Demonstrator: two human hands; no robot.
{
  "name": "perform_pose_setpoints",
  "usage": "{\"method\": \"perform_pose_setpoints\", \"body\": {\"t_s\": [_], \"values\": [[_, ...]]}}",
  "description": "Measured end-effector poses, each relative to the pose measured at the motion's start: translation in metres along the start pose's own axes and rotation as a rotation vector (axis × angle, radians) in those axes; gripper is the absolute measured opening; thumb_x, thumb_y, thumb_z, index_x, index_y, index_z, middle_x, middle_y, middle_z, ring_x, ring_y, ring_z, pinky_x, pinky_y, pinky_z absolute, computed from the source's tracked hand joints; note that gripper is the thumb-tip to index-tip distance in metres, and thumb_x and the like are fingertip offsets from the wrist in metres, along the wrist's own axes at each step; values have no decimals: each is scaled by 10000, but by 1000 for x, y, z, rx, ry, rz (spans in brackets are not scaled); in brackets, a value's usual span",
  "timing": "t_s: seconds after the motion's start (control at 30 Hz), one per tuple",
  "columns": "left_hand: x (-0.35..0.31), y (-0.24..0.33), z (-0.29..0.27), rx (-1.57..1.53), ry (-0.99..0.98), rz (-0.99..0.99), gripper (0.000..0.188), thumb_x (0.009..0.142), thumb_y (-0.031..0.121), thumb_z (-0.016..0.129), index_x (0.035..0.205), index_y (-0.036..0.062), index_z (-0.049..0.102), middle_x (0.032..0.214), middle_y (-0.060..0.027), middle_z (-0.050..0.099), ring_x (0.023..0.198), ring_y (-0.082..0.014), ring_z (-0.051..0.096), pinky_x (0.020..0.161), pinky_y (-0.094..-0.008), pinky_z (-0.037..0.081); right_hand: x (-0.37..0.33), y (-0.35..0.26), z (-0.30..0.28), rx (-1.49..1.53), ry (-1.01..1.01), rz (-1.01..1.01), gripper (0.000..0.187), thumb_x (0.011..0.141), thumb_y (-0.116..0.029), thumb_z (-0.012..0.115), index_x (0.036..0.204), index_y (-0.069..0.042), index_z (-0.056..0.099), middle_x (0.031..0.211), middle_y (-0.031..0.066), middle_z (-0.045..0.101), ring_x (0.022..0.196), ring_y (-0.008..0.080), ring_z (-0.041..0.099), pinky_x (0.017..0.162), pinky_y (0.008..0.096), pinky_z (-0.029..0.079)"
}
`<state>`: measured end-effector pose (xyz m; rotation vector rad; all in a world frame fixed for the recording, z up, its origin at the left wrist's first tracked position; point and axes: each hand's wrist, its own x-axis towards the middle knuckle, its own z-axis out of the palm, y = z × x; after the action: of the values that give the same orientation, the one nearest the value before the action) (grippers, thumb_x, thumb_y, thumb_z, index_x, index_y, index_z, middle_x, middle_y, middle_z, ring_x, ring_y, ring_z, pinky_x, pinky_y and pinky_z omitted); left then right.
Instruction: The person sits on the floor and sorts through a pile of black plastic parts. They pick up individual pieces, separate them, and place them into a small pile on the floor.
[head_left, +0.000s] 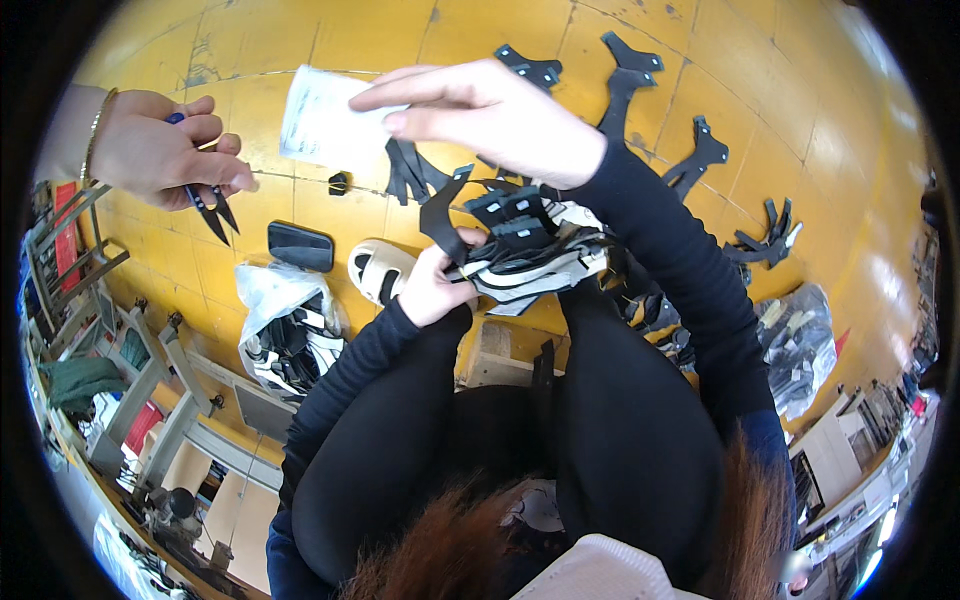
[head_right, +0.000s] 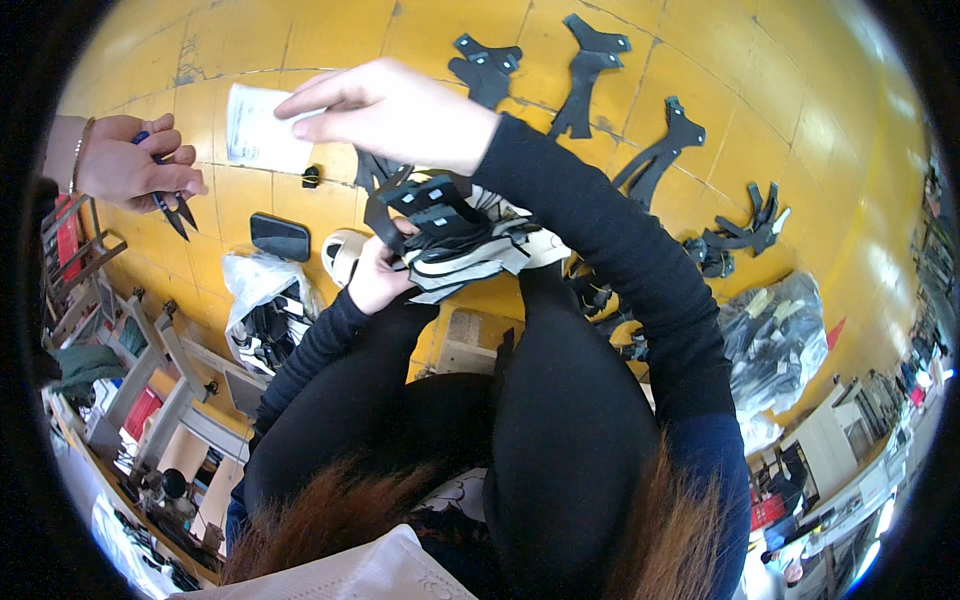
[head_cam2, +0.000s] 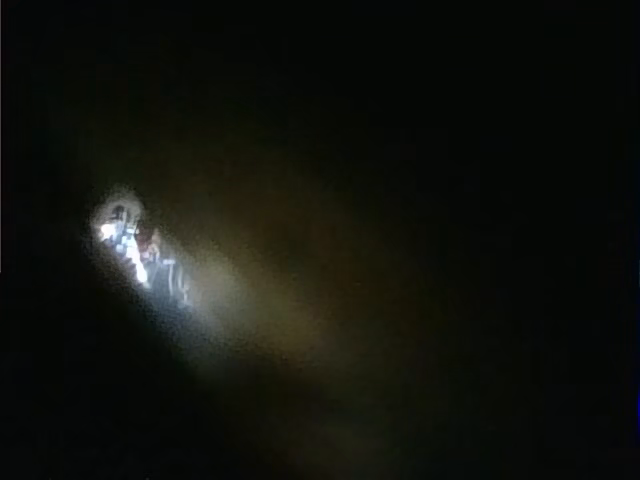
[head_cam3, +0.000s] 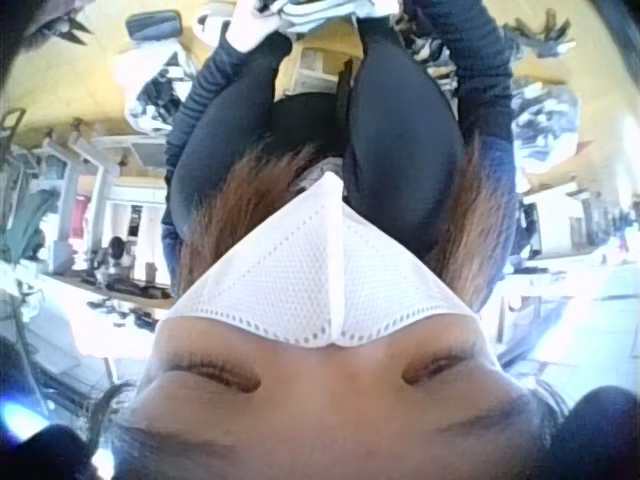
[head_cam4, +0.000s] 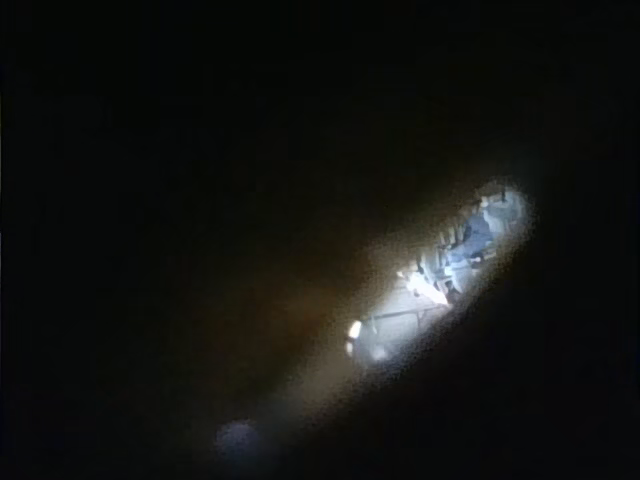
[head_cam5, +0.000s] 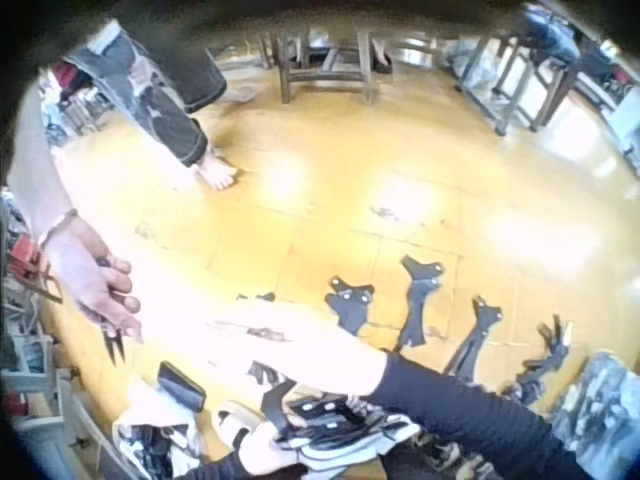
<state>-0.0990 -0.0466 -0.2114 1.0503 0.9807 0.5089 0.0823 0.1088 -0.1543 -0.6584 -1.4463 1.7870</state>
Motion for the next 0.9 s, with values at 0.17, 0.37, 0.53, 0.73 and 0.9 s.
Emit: {"method": "perform_pose_setpoints", "body": {"t_s": [0.17, 0.37, 0.53, 0.73, 0.9], "values": [[-10, -5, -12, 20, 33, 55, 429, 722, -48, 693, 1116, 24, 538, 1006, -16, 584, 943, -91, 537, 868, -247, 427, -62, 15, -44, 177, 340, 193, 369, 970, -197, 479, 1282, -14, 552, 1315, 83, 554, 1153, 153, 528, 958, 304, 416], [-17, 5, -25, -101, -27, 112, 316, 762, -50, 668, 1071, -1, 625, 1097, -70, 638, 1024, -160, 575, 884, -282, 441, -140, 149, -24, -454, 105, 443, 258, 898, -152, 565, 1111, -30, 643, 962, 147, 676, 834, 210, 640, 770, 313, 487], [-11, 26, -16, 159, 16, 120, 322, 719, -97, 615, 1029, -14, 633, 1048, -92, 638, 1002, -197, 583, 892, -295, 435, -176, 157, 30, -872, -291, 518, 257, 865, -101, 572, 1107, -24, 607, 968, 162, 641, 884, 243, 616, 812, 329, 469], [-10, 2, -18, 185, -29, 180, 536, 723, -117, 638, 1228, 18, 519, 1195, -65, 579, 1121, -164, 530, 975, -297, 394, -179, 195, 3, -948, -442, 466, 323, 875, -114, 587, 1187, -33, 569, 1064, 140, 621, 984, 219, 587, 897, 331, 438], [-6, 10, -13, 168, -51, 159, 583, 718, -117, 619, 1273, 17, 502, 1237, -72, 564, 1164, -170, 502, 999, -287, 365, -134, 91, -34, -508, 271, 553, 214, 850, -76, 606, 1057, -29, 632, 893, 118, 651, 791, 212, 626, 723, 322, 496]]}}
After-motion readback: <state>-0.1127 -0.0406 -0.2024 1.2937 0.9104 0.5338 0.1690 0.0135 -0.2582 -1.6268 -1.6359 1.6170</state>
